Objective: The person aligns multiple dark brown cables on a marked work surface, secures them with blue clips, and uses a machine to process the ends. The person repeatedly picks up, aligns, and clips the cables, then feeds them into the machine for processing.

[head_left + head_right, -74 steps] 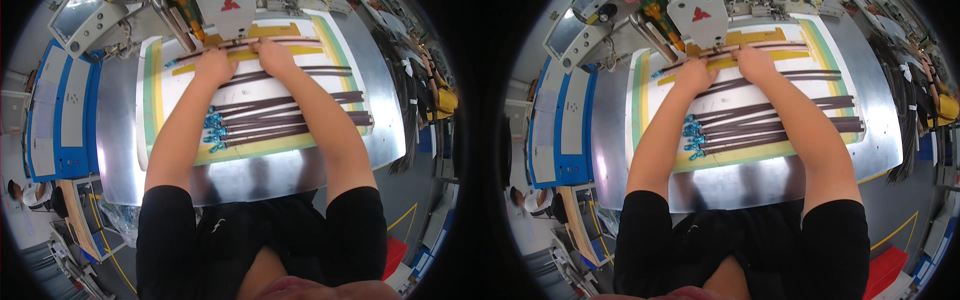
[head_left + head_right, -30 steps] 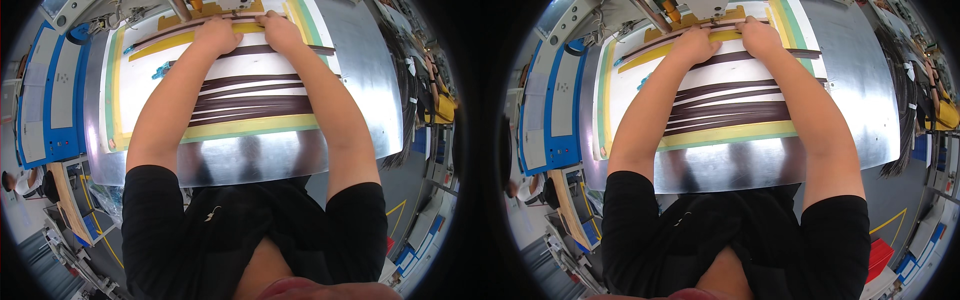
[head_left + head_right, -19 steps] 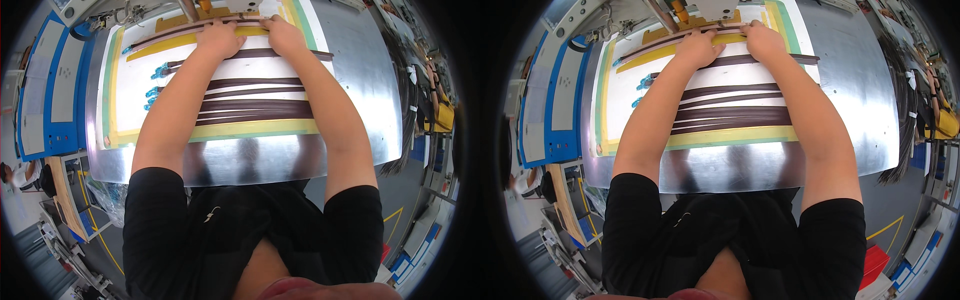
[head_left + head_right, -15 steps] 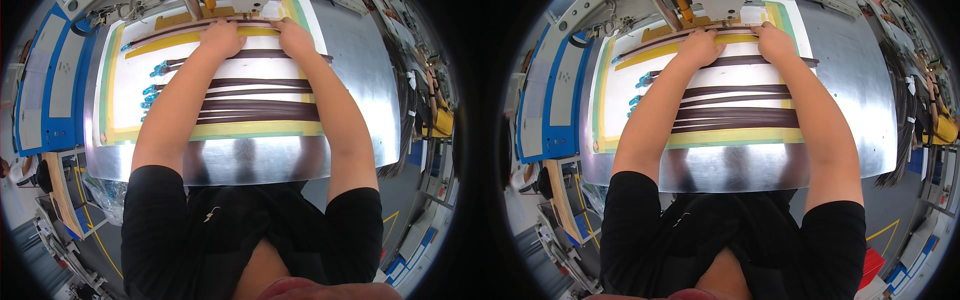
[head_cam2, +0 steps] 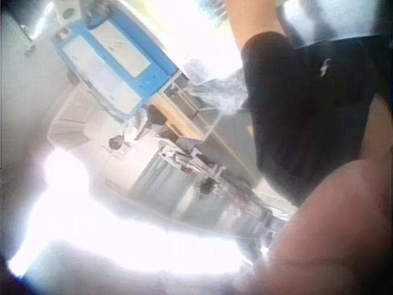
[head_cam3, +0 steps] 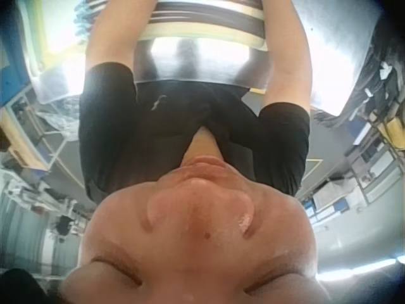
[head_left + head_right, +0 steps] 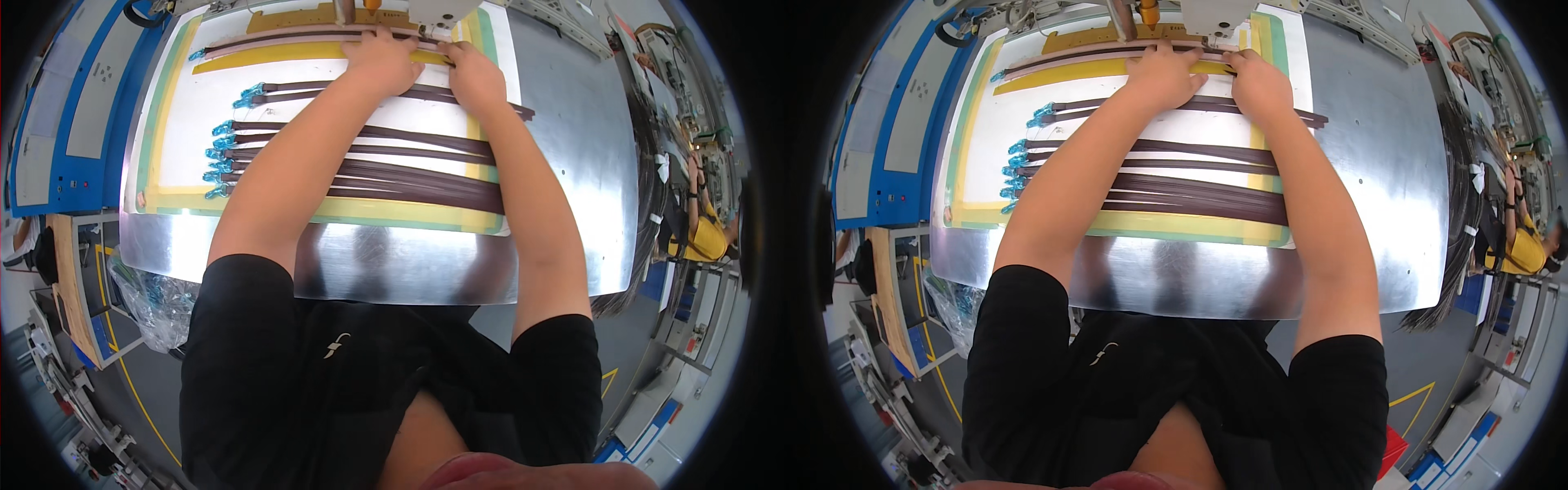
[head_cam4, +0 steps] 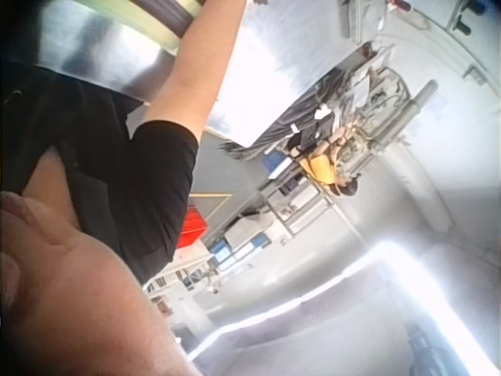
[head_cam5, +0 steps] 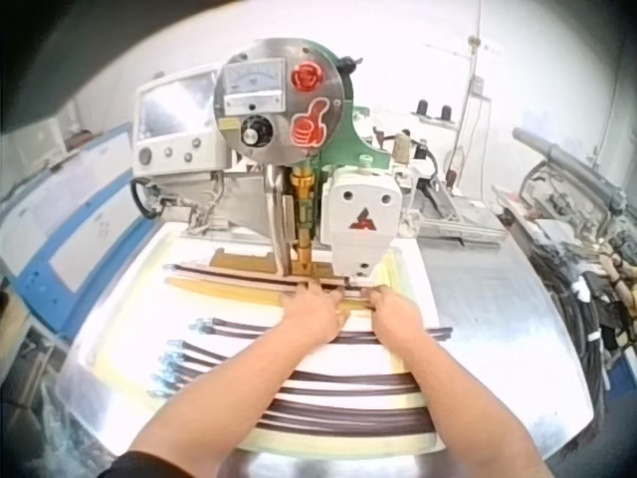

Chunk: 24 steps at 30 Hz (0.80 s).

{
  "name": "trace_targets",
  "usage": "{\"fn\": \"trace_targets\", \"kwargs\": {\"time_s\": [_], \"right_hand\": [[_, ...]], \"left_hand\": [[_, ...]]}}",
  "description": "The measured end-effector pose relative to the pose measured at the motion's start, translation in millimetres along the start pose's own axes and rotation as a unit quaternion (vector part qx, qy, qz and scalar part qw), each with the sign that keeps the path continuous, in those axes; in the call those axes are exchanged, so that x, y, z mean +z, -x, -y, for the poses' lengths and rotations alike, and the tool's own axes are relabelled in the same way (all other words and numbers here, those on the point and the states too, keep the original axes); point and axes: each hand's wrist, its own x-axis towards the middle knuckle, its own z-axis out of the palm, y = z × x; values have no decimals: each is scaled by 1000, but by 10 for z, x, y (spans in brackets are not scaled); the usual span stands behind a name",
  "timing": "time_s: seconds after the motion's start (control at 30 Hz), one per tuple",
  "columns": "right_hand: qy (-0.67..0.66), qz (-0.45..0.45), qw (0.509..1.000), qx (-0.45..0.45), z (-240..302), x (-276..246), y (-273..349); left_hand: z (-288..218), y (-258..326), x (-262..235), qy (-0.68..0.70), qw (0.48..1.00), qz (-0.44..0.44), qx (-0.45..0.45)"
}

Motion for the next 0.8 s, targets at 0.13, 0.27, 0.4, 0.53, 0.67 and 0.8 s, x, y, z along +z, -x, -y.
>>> {"fn": "trace_targets", "kwargs": {"time_s": [0.13, 0.27, 0.4, 0.53, 0.67, 0.8], "right_hand": [[-3, -8, 1000, 11, -35, 15, 57], [-30, 1, 999, 28, -47, -15, 72], [-48, 6, 999, -7, -13, -2, 51], [-53, -9, 998, -17, 7, -20, 39], [-44, 5, 999, -4, 20, -38, 30], [-39, 26, 999, 2, 117, -98, 12]], "left_hand": [[-65, 10, 12, -1, 1000, -6, -13], [-95, -15, 6, 18, 999, 13, -25], [-58, -1, 19, 6, 1000, -11, -21], [18, 42, -8, 4, 999, -27, 18], [582, 53, -62, 27, 993, -15, 116], [1604, -61, -159, 32, 999, -35, -13]]}}
